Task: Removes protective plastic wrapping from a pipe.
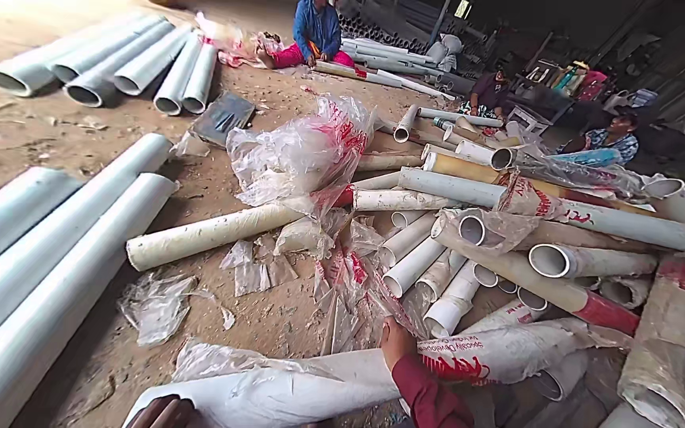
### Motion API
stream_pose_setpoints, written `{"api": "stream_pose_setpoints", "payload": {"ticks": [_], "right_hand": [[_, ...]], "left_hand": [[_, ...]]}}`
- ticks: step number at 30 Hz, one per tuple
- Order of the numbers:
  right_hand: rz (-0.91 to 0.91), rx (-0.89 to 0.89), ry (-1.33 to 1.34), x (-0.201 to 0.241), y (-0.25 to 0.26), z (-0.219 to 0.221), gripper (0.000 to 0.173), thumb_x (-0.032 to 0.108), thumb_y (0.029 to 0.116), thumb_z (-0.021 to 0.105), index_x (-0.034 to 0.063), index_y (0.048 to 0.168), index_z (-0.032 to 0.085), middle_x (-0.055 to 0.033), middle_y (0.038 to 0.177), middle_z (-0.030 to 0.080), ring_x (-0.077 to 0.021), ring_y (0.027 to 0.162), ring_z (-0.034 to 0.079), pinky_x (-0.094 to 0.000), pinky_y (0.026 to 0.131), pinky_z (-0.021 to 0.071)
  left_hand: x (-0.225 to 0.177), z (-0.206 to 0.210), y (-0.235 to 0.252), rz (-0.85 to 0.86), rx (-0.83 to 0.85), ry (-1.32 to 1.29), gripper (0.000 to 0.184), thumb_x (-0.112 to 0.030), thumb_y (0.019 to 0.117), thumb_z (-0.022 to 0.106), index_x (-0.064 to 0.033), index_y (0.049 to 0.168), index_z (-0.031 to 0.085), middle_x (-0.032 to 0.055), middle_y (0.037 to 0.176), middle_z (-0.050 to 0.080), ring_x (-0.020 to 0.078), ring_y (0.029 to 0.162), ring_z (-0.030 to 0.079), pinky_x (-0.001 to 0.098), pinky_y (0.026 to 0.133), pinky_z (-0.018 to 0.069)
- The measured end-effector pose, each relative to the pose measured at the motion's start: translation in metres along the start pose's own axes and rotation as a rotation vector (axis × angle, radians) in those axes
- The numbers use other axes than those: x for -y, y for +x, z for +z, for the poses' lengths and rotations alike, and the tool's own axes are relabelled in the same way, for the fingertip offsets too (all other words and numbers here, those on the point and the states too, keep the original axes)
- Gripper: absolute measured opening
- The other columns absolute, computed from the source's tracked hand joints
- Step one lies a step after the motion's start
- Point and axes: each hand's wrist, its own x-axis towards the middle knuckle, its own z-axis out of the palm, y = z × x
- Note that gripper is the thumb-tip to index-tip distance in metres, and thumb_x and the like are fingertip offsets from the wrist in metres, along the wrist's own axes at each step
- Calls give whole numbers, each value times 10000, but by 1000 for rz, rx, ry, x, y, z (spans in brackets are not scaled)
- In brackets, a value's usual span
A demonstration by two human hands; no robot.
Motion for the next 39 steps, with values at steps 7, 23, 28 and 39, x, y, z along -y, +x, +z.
{"api": "stream_pose_setpoints", "payload": {"ticks": [7,23,28,39], "right_hand": [[-35,-108,-32,-3,6,9,375,192,1095,429,55,1388,618,-214,1198,731,-396,1133,702,-566,962,529],[-30,-133,-24,-2,3,6,368,193,1097,440,51,1386,618,-237,1187,727,-419,1127,697,-590,957,520],[-87,-188,-8,-6,2,14,346,147,1090,453,-15,1340,628,-338,1146,696,-538,1101,664,-691,909,480],[-111,-232,8,-9,6,16,320,135,1084,472,-34,1294,644,-375,1127,679,-581,1098,642,-731,894,450]], "left_hand": [[-4,15,12,90,-196,97,79,110,880,658,108,918,726,309,967,702,519,982,687,612,867,551],[30,26,-12,231,-399,126,319,-121,862,668,70,1112,720,269,1117,714,516,1056,686,640,883,546],[44,15,-32,221,-411,82,219,-170,938,677,6,1051,741,220,1072,727,431,1045,700,515,924,563],[25,13,-14,127,-383,14,220,-170,928,698,-2,1059,753,204,1038,736,415,1008,705,531,894,561]]}}
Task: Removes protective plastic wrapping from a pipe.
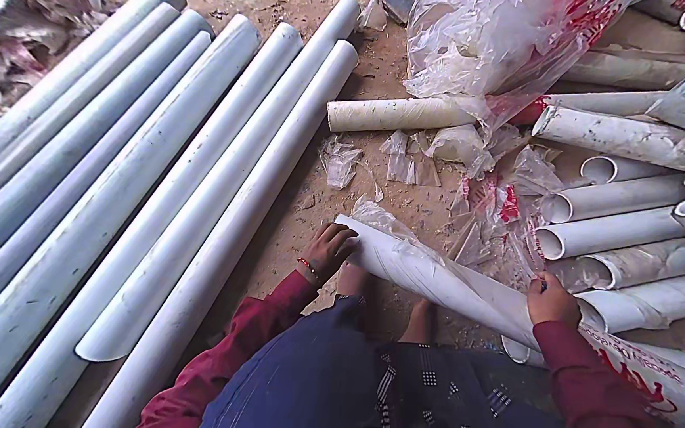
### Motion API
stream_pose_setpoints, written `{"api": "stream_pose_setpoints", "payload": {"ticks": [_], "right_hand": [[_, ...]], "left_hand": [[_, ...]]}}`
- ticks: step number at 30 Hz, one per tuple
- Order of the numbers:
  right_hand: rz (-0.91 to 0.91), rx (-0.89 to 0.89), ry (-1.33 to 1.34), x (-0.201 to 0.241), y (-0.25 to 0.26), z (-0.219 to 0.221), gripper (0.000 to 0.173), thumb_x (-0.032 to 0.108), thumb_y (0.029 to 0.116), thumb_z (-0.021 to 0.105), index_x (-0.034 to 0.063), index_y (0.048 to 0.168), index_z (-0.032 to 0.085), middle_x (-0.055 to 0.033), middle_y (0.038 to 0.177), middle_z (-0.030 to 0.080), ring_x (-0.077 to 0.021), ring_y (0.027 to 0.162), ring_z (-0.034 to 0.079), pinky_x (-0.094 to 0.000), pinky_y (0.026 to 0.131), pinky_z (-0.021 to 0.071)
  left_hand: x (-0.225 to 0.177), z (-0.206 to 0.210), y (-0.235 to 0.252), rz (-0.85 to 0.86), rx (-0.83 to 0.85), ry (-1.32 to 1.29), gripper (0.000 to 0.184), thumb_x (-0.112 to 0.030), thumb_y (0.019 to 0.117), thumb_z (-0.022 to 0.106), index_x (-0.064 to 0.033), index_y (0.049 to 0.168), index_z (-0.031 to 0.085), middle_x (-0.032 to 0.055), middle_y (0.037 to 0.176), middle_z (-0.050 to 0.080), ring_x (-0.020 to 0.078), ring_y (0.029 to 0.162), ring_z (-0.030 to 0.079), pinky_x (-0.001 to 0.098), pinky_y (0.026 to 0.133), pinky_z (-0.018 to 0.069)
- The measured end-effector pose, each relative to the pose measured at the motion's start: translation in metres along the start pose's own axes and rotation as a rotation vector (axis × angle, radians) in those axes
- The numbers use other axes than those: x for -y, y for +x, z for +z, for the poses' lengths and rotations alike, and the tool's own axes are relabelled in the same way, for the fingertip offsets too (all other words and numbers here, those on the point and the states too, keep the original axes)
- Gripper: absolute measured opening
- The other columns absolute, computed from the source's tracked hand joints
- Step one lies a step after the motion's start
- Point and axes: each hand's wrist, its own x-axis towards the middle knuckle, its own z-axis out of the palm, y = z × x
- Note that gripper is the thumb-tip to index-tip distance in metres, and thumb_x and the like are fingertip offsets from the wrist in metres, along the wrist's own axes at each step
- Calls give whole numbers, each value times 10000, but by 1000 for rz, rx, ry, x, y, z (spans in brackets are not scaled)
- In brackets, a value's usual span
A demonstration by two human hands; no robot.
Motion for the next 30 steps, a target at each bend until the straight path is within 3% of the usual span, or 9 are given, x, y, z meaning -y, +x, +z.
{"api": "stream_pose_setpoints", "payload": {"ticks": [7,10,14,18,21,24,26,29,30], "right_hand": [[43,39,-16,2,0,-1,330,166,1089,476,-2,1312,652,-316,1133,709,-517,1100,673,-680,922,484],[58,75,-40,3,2,-3,348,177,1096,453,24,1344,643,-269,1163,724,-462,1120,687,-632,949,502],[68,96,-51,2,3,-2,353,188,1096,454,45,1359,640,-243,1180,729,-428,1121,698,-606,950,515],[78,100,-50,2,4,-3,351,190,1094,455,54,1360,640,-231,1175,734,-423,1124,698,-601,948,518],[86,117,-53,1,2,-3,349,189,1091,456,61,1357,642,-226,1171,735,-416,1121,699,-598,945,520],[87,144,-62,0,1,-3,356,194,1097,443,62,1366,635,-224,1188,730,-408,1142,693,-583,961,519],[58,102,-47,-1,-2,-2,346,184,1095,453,39,1341,648,-247,1152,733,-433,1107,699,-600,940,520],[-30,-4,1,0,-2,-1,328,157,1088,478,-3,1306,664,-282,1113,732,-476,1059,706,-635,906,521],[-80,-54,29,0,-3,1,320,139,1082,491,-17,1293,673,-291,1105,732,-490,1044,707,-649,899,518]], "left_hand": [[-38,-12,10,-159,175,195,318,-221,903,769,74,1011,719,295,1069,708,516,1092,664,637,892,527],[-42,-11,11,-195,258,247,215,-87,916,743,107,1005,712,322,1072,698,531,1118,649,635,939,509],[-36,-7,12,-148,236,275,100,117,855,685,93,945,721,297,1012,709,510,1063,673,620,917,523],[-24,-6,12,-86,241,127,157,159,821,683,71,939,737,269,984,713,506,1043,672,625,869,537],[-7,-1,-2,79,196,17,163,165,758,686,39,851,732,217,875,713,462,936,702,578,810,576],[3,5,-24,177,126,-32,78,14,803,644,-1,808,721,163,825,709,402,863,715,526,791,585],[0,10,-40,109,11,-96,163,-99,855,618,36,824,704,196,843,715,413,861,714,536,828,568],[4,27,-56,-28,-201,-109,450,-418,967,591,5,1118,625,130,927,727,246,911,712,365,886,569],[3,27,-53,-29,-211,-85,507,-381,919,632,43,1196,645,162,949,743,306,903,730,436,861,584]]}}
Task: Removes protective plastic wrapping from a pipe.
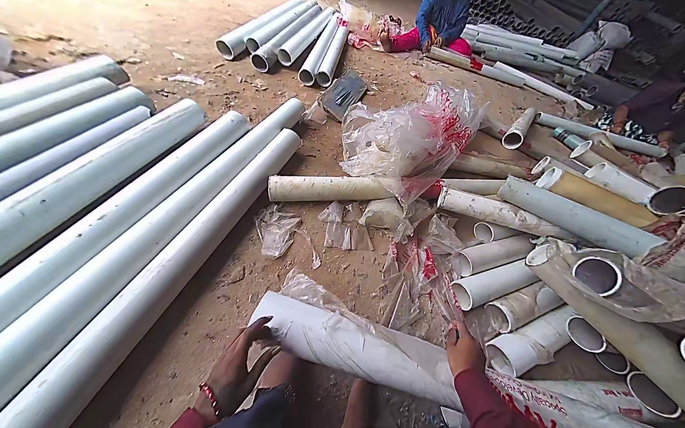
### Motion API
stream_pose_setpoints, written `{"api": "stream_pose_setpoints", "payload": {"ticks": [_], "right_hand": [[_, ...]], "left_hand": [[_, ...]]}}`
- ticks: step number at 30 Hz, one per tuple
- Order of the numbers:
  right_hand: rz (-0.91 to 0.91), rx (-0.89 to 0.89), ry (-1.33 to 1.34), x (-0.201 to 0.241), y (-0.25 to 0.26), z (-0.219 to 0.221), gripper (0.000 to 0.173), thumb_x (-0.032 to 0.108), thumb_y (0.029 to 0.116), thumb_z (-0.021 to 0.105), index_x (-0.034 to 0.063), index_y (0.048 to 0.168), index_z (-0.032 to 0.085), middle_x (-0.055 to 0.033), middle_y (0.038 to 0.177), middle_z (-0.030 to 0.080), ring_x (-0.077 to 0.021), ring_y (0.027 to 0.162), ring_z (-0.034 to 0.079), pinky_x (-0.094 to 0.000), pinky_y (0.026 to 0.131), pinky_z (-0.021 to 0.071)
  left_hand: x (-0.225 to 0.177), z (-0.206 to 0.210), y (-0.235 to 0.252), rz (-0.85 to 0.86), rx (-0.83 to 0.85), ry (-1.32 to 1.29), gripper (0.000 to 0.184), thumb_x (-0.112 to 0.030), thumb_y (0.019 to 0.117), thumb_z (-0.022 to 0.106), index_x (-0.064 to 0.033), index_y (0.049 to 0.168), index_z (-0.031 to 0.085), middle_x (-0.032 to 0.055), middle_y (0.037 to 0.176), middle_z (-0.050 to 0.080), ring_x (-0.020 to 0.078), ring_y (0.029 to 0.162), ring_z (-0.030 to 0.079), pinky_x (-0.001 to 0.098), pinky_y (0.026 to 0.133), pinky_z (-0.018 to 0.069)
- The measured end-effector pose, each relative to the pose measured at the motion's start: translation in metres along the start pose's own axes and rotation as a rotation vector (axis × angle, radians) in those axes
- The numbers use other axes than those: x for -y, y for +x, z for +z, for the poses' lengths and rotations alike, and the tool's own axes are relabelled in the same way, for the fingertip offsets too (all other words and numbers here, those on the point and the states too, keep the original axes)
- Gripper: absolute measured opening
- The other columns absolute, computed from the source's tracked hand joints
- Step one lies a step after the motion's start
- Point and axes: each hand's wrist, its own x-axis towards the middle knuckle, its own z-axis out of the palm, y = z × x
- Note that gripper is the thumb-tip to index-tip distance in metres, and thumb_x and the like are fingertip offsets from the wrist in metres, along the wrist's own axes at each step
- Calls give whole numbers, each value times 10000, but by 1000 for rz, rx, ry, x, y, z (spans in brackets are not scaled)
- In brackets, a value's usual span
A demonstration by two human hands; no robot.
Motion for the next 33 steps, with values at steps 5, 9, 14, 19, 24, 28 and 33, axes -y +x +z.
{"api": "stream_pose_setpoints", "payload": {"ticks": [5,9,14,19,24,28,33], "right_hand": [[-231,-344,157,-5,-34,23,280,79,1026,538,-89,1162,716,-331,991,726,-549,915,709,-706,784,521],[-134,-475,224,-2,-55,37,348,137,1053,482,-105,1197,687,-313,1015,728,-526,970,694,-686,857,488],[-134,-464,209,-4,-52,39,374,174,1077,457,-98,1209,677,-309,1007,726,-501,971,701,-658,872,497],[-127,-489,194,-3,-49,40,363,176,1068,475,-85,1204,688,-304,1004,729,-505,963,702,-663,855,497],[-185,-494,194,-8,-48,41,362,159,1068,462,-96,1185,692,-306,1000,729,-505,939,707,-642,832,518],[-192,-524,183,-5,-47,40,357,160,1068,464,-81,1168,708,-300,975,730,-499,897,706,-614,792,524],[-216,-548,162,-7,-47,42,343,157,1065,481,-75,1158,716,-276,936,737,-460,862,715,-569,778,539]], "left_hand": [[-12,2,27,-9,106,0,218,-133,843,740,4,1012,762,243,1058,721,444,953,710,558,833,577],[-12,-2,30,-34,69,-31,131,-81,926,661,-2,953,763,202,990,738,340,928,730,426,848,590],[-15,0,35,-70,119,48,138,-67,930,633,-4,963,751,189,968,736,336,888,728,448,806,597],[-11,-6,49,-34,236,9,135,-44,912,625,1,902,751,177,905,720,352,878,712,487,810,575],[4,-20,55,143,428,-133,145,-125,926,657,-29,904,764,133,922,749,292,894,713,424,849,559],[-5,-25,63,41,337,-88,232,-175,948,621,25,1002,726,148,884,732,234,716,693,388,665,574],[-21,-20,71,-91,292,113,237,-196,902,766,-12,1051,749,189,1040,723,339,850,719,516,716,585]]}}
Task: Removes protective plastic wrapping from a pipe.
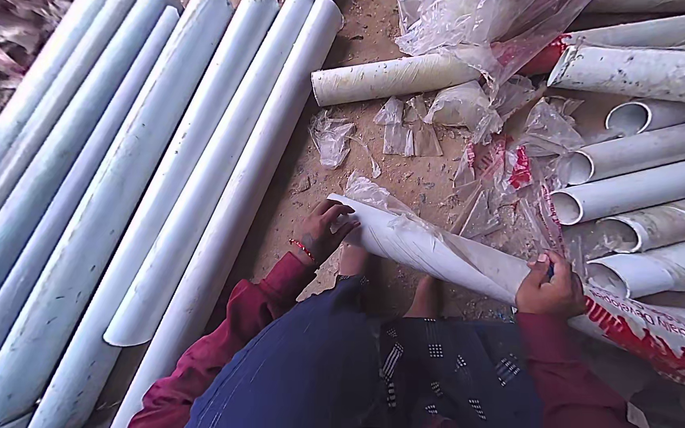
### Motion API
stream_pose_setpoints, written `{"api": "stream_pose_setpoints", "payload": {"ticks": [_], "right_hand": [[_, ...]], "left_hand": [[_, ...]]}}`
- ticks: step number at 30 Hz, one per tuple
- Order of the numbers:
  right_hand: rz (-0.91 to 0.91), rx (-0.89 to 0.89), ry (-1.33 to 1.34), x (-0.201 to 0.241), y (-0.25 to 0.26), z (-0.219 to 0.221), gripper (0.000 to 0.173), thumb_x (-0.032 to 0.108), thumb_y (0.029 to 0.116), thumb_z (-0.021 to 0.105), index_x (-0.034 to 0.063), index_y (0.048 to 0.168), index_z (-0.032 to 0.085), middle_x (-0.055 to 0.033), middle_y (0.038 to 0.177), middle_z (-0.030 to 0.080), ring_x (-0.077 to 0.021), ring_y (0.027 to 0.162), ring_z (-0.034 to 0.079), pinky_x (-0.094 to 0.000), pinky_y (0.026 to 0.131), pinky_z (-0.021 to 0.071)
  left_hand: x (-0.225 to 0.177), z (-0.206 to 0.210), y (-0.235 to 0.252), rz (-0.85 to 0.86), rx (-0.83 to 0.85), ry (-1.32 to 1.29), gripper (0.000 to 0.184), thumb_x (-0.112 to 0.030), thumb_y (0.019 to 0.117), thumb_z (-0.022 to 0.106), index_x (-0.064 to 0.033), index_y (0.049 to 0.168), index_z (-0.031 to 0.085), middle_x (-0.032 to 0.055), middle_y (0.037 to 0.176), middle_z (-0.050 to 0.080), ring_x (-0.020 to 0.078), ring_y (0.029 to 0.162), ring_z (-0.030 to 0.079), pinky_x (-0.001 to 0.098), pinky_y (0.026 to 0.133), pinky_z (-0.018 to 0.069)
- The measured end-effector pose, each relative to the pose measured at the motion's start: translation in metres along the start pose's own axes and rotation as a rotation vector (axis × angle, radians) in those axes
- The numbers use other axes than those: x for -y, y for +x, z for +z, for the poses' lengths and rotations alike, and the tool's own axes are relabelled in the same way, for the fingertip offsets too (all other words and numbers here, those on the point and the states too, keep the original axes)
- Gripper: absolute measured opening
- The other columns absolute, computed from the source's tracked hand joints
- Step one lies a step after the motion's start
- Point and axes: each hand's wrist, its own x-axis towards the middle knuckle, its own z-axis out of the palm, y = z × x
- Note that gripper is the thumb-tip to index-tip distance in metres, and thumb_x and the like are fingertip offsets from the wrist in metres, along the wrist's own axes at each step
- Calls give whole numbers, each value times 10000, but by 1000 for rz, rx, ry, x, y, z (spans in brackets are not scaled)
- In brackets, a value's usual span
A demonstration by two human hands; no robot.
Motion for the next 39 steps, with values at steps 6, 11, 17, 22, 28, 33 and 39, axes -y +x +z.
{"api": "stream_pose_setpoints", "payload": {"ticks": [6,11,17,22,28,33,39], "right_hand": [[-10,-2,-2,0,-1,-1,327,140,1056,495,-83,1146,717,-270,933,738,-445,853,718,-552,774,544],[-5,-20,7,-1,0,1,316,130,1052,499,-80,1129,723,-266,918,738,-433,839,716,-532,758,545],[-17,-23,18,-2,0,1,319,139,1057,503,-81,1125,723,-259,913,741,-423,830,720,-514,759,554],[-12,-35,11,-1,1,2,312,124,1048,500,-81,1122,724,-258,914,743,-422,814,721,-521,744,548],[-6,-7,-20,1,1,2,310,117,1044,493,-70,1129,726,-256,912,741,-435,818,719,-549,732,545],[13,39,-100,5,6,1,305,132,1040,504,-41,1134,736,-276,960,737,-477,863,712,-585,729,535],[-19,64,-87,4,-5,-6,338,140,1048,466,-56,1150,722,-300,1023,730,-519,917,697,-621,752,517]], "left_hand": [[-11,13,0,-36,-50,79,78,-77,880,749,-20,930,768,184,1002,734,391,932,702,556,795,556],[-3,28,-10,295,-70,123,128,-93,926,645,-46,892,759,155,940,734,332,840,706,456,748,560],[3,28,-28,573,-113,175,174,-215,1037,567,-119,957,687,78,871,714,229,845,684,334,833,531],[9,27,-23,260,-125,143,281,-276,948,684,-63,1100,789,171,1152,732,383,1108,674,503,932,526],[1,26,-14,262,-157,236,168,-130,979,619,-61,916,758,144,963,744,360,1009,707,489,885,541],[-7,26,-4,227,47,175,116,60,883,631,18,918,733,220,935,714,465,1003,692,615,867,538],[4,18,-28,423,161,-1,132,-16,919,600,-22,906,732,151,888,728,353,909,715,444,850,574]]}}
